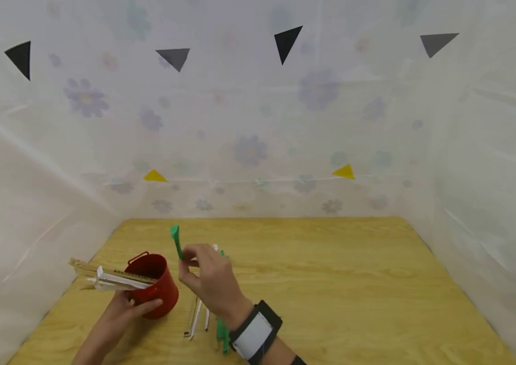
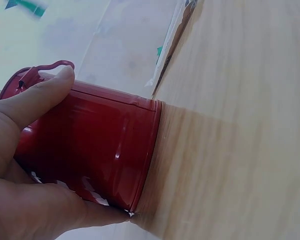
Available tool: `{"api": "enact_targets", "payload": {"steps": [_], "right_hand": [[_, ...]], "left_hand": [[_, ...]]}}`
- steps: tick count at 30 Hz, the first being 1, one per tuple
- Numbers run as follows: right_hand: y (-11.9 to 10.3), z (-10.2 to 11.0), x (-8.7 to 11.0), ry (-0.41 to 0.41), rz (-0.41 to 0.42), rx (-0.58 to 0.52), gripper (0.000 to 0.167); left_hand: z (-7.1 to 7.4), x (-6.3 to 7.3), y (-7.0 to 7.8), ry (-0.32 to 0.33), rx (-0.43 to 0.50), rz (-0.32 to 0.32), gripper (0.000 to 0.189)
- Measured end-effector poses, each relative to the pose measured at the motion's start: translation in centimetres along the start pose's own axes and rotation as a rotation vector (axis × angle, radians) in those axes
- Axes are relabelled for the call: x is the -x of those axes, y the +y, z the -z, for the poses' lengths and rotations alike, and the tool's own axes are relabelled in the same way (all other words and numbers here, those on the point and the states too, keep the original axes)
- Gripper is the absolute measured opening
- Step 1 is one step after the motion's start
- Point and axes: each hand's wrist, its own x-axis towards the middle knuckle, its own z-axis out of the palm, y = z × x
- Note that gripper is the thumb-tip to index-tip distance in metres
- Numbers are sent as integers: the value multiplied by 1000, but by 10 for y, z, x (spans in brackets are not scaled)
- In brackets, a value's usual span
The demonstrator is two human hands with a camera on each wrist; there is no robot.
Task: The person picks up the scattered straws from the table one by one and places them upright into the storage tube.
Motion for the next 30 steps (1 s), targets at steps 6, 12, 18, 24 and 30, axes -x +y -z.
{"api": "enact_targets", "payload": {"steps": [6,12,18,24,30], "right_hand": [[-2,-41,-18,-5,98,-28,26],[-7,-69,-25,-156,-13,-30,17],[-7,-82,-22,-299,-73,109,16],[-5,-83,-18,-370,-107,130,21],[-3,-74,-17,-456,-155,94,25]], "left_hand": [[4,3,0,-11,12,24,84],[4,5,2,-28,30,50,81],[3,5,3,-43,14,80,82],[2,4,4,-49,28,100,88],[2,3,3,-53,69,81,88]]}}
